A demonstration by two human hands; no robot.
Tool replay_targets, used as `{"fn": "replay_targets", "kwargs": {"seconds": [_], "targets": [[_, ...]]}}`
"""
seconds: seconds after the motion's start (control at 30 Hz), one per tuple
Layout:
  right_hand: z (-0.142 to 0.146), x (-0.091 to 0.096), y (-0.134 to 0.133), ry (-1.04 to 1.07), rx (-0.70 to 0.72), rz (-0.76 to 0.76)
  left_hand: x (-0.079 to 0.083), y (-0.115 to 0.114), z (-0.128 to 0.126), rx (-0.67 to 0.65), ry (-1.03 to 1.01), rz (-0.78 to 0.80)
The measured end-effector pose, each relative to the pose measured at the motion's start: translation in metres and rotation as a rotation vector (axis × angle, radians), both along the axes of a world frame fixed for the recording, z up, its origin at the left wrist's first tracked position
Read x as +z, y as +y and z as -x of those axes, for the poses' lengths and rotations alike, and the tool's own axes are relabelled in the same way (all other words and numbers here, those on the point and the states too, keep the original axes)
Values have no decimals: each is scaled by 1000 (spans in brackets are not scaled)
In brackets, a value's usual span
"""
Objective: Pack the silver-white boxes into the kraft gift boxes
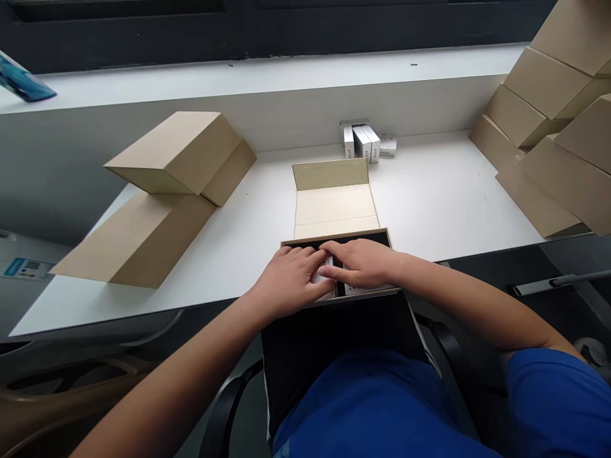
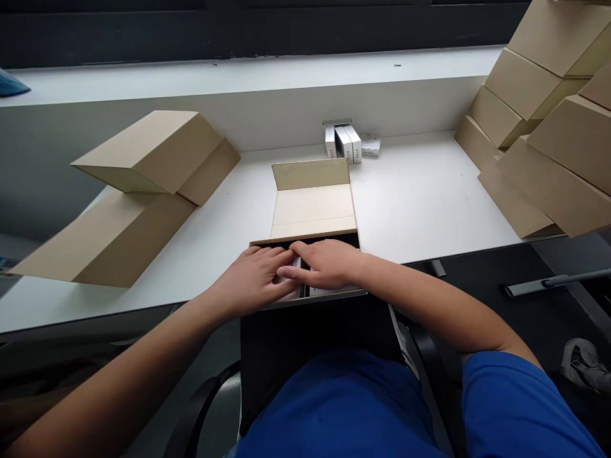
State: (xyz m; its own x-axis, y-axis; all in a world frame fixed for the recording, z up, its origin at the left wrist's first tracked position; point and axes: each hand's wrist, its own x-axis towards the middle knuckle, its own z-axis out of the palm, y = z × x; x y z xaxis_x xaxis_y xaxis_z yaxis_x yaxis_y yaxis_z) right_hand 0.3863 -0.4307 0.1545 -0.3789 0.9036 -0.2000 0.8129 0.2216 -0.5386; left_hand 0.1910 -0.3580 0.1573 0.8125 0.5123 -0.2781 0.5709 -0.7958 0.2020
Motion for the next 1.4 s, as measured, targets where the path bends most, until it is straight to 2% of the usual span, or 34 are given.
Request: {"fn": "replay_targets", "kwargs": {"seconds": [0.37,0.63,0.7,0.93,1.03,1.13,1.23,1.27,1.33,1.4], "targets": [[26,-4,18,89,-55,-1,-9,5,16,219,-105,32],[34,-4,25,63,-42,-60,-12,6,29,250,-215,44],[36,-4,27,123,-34,-55,-12,5,34,266,-209,55],[36,-7,38,538,21,-151,-13,1,46,328,-101,-6],[28,-10,48,614,0,-247,-12,3,44,315,-74,-2],[4,-17,66,556,-159,-452,-9,7,42,293,-60,49],[-32,-36,93,426,-510,-602,-7,10,43,272,-34,86],[-43,-44,103,386,-649,-604,-7,11,43,264,-30,89],[-62,-61,120,301,-884,-502,-7,12,43,253,-25,93],[-73,-76,134,209,-1004,-328,-7,13,44,249,-19,103]]}}
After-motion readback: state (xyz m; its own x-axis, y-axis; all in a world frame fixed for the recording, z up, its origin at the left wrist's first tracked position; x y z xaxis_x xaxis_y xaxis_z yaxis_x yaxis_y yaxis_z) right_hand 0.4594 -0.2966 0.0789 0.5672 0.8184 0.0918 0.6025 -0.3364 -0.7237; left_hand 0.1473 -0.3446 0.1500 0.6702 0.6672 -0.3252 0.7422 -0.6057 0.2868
